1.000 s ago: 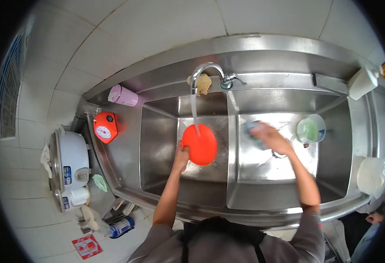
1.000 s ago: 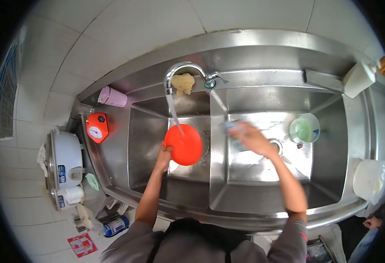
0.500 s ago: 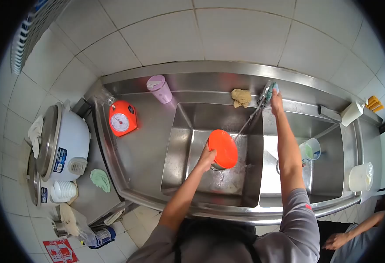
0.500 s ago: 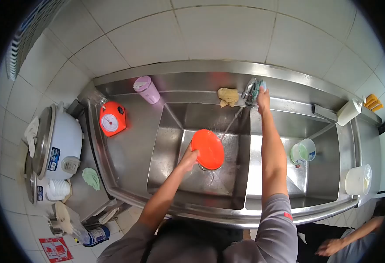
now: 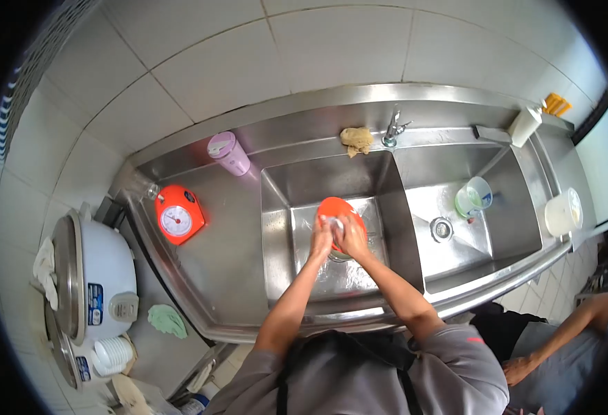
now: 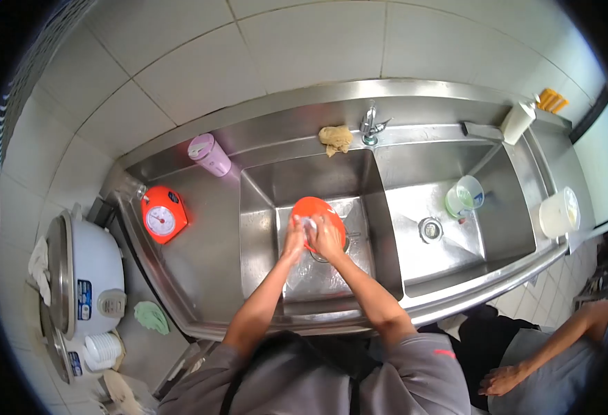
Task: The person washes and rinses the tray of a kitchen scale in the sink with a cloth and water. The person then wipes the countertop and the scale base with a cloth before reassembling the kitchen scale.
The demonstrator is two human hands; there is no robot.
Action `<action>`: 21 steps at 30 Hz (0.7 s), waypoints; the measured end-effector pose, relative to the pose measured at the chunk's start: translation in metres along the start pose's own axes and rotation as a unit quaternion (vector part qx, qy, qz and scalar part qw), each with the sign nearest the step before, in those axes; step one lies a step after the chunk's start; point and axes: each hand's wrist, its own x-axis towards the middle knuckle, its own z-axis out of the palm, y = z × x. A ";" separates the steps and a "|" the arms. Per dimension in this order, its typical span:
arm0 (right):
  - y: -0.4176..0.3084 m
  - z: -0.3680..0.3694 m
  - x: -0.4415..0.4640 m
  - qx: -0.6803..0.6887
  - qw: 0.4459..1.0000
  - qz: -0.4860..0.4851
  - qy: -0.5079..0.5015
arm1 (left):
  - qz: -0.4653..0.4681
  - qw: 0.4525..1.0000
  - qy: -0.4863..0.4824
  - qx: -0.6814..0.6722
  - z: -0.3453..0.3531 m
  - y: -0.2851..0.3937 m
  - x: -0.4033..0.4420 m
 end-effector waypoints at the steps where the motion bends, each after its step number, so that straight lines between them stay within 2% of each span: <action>1: 0.003 -0.001 -0.010 0.002 1.000 -0.031 -0.006 | 0.017 1.000 0.013 -0.006 -0.008 -0.002 0.000; 3: 0.019 -0.009 -0.006 -0.026 0.998 0.050 -0.022 | 0.042 0.999 0.027 -0.015 -0.014 -0.014 -0.003; 4: 0.028 -0.007 -0.001 -0.040 0.995 0.090 -0.030 | 0.021 1.000 0.006 -0.002 -0.015 0.000 -0.007; 5: 0.040 0.015 0.008 -0.006 0.995 0.012 0.094 | -0.002 1.000 -0.015 0.008 -0.012 0.012 -0.014; 6: 0.045 0.023 0.007 -0.021 0.996 -0.065 0.053 | -0.031 0.999 -0.035 0.018 -0.009 0.022 -0.024; 7: 0.024 0.021 0.000 -0.007 0.997 -0.068 0.039 | 0.042 0.999 0.008 -0.013 -0.006 0.023 -0.025; 8: 0.004 0.016 -0.010 0.008 0.997 -0.074 0.025 | 0.031 0.999 0.010 -0.013 -0.010 0.023 -0.023; 9: -0.010 0.004 -0.020 0.006 0.993 -0.097 0.062 | 0.020 1.000 0.012 -0.012 -0.019 0.016 -0.019; 11: 0.003 -0.010 -0.022 -0.007 0.999 0.009 0.030 | -0.032 0.998 0.002 -0.054 -0.028 0.006 -0.020; 12: 0.009 -0.015 -0.022 -0.014 0.998 0.064 0.016 | -0.014 1.000 -0.015 -0.022 -0.026 0.005 -0.024; 14: 0.009 -0.019 -0.002 -0.084 0.993 0.014 0.082 | 0.018 0.998 -0.052 0.037 -0.013 0.007 -0.040; 15: 0.000 -0.022 0.002 -0.085 0.990 -0.014 0.110 | 0.031 0.996 -0.079 -0.032 -0.009 0.012 -0.048; 17: -0.011 -0.031 0.018 -0.050 0.980 -0.053 0.186 | 0.058 0.992 -0.108 -0.039 -0.005 0.016 -0.046; 18: -0.012 -0.040 0.022 0.000 0.986 0.028 0.164 | 0.098 0.985 -0.135 -0.042 -0.004 0.022 -0.047; 19: -0.015 -0.046 0.024 -0.019 0.981 0.072 0.182 | 0.140 0.975 -0.164 -0.047 -0.003 0.028 -0.049; 21: -0.018 -0.051 0.029 -0.061 0.974 0.092 0.199 | 0.059 0.983 -0.155 -0.074 0.000 0.021 -0.057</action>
